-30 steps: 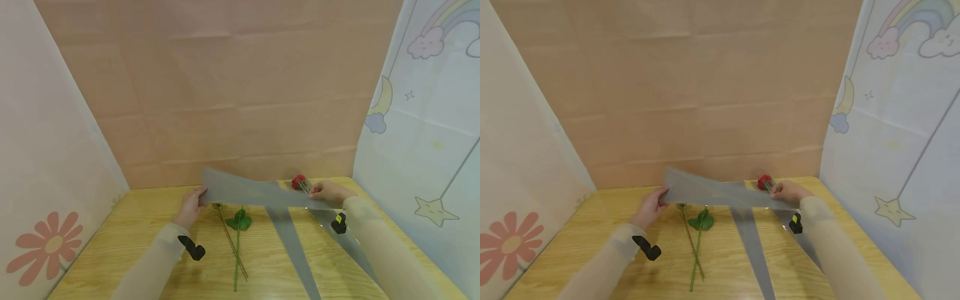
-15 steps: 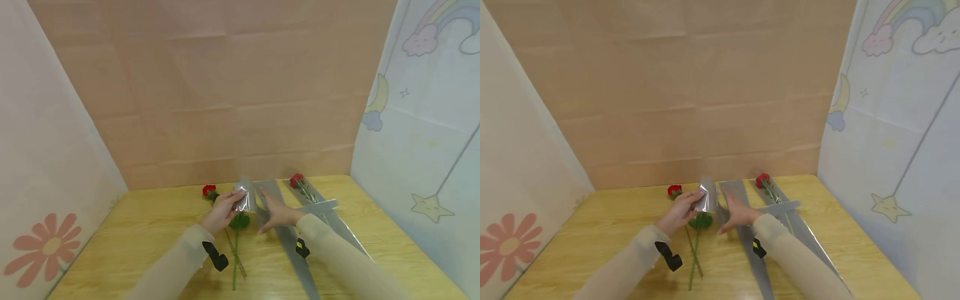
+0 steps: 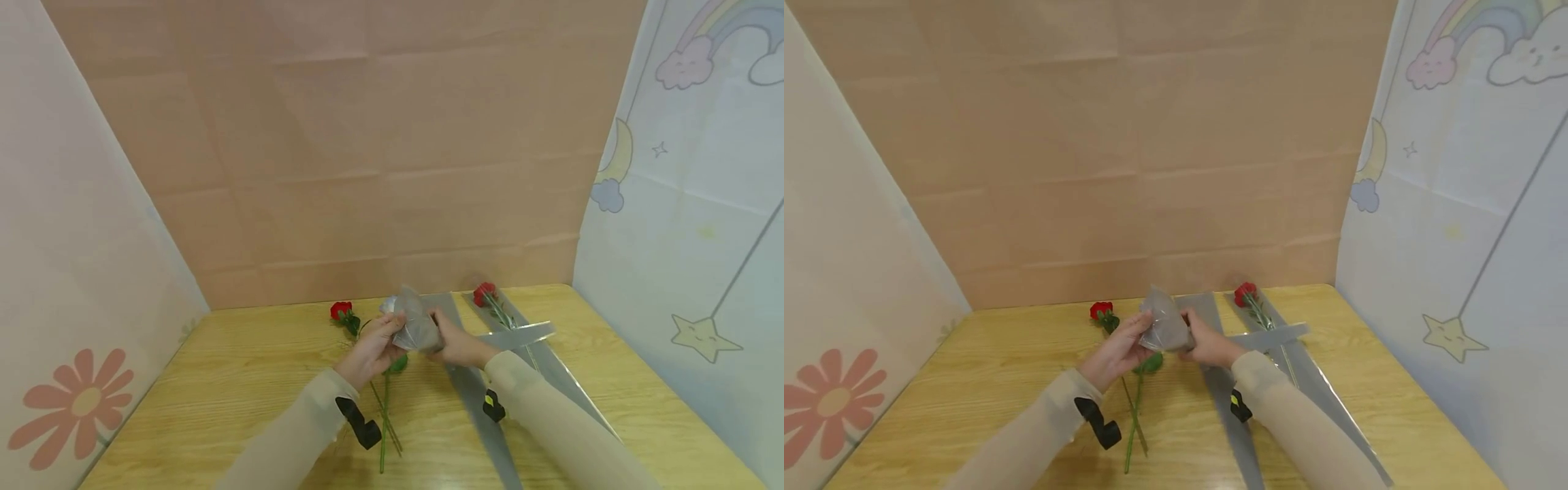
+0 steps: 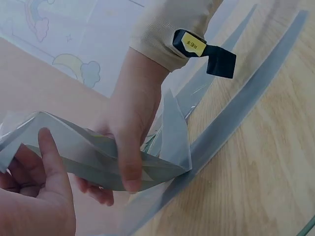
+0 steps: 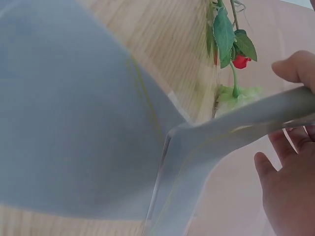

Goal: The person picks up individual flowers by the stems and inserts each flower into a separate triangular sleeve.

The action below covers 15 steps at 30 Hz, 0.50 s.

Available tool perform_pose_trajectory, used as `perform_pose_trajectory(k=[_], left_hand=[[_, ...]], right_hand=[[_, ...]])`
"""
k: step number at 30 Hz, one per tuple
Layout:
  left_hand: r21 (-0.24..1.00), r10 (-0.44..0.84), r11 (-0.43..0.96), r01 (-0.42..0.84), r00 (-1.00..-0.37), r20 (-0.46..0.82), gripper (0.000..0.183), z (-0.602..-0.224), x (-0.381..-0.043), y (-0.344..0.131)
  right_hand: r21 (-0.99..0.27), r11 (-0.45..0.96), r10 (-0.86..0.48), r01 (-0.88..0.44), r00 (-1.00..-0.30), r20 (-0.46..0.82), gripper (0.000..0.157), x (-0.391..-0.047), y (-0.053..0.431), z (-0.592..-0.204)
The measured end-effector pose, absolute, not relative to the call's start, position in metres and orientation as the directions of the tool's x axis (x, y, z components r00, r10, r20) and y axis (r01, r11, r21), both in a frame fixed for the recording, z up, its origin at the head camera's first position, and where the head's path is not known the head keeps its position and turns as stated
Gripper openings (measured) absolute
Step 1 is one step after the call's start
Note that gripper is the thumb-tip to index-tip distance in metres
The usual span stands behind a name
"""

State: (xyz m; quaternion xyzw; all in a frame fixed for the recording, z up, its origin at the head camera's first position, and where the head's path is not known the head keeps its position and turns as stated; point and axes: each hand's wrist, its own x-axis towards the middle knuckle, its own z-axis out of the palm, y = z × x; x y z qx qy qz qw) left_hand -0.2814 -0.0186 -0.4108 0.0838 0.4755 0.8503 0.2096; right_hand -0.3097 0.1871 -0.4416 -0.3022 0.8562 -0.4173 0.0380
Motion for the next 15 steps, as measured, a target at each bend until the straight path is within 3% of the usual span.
perform_pose_trajectory(k=[3,9,15], left_hand=[[0.796,0.483,-0.514,-0.319,-0.875,-0.039,0.059,-0.4129,-0.2817,-0.0186],[0.733,0.499,-0.575,-0.364,-0.865,-0.039,0.051,-0.4152,-0.2836,-0.0167],[0.728,0.555,-0.548,-0.412,-0.830,-0.051,0.060,-0.4141,-0.2791,-0.0098]], right_hand=[[-0.702,0.484,-0.557,-0.523,-0.803,0.214,0.063,-0.3102,0.1897,-0.4415],[-0.687,0.509,-0.548,-0.519,-0.810,0.206,0.063,-0.3111,0.1920,-0.4408],[-0.688,0.510,-0.535,-0.516,-0.817,0.216,0.064,-0.3103,0.1913,-0.4402]])
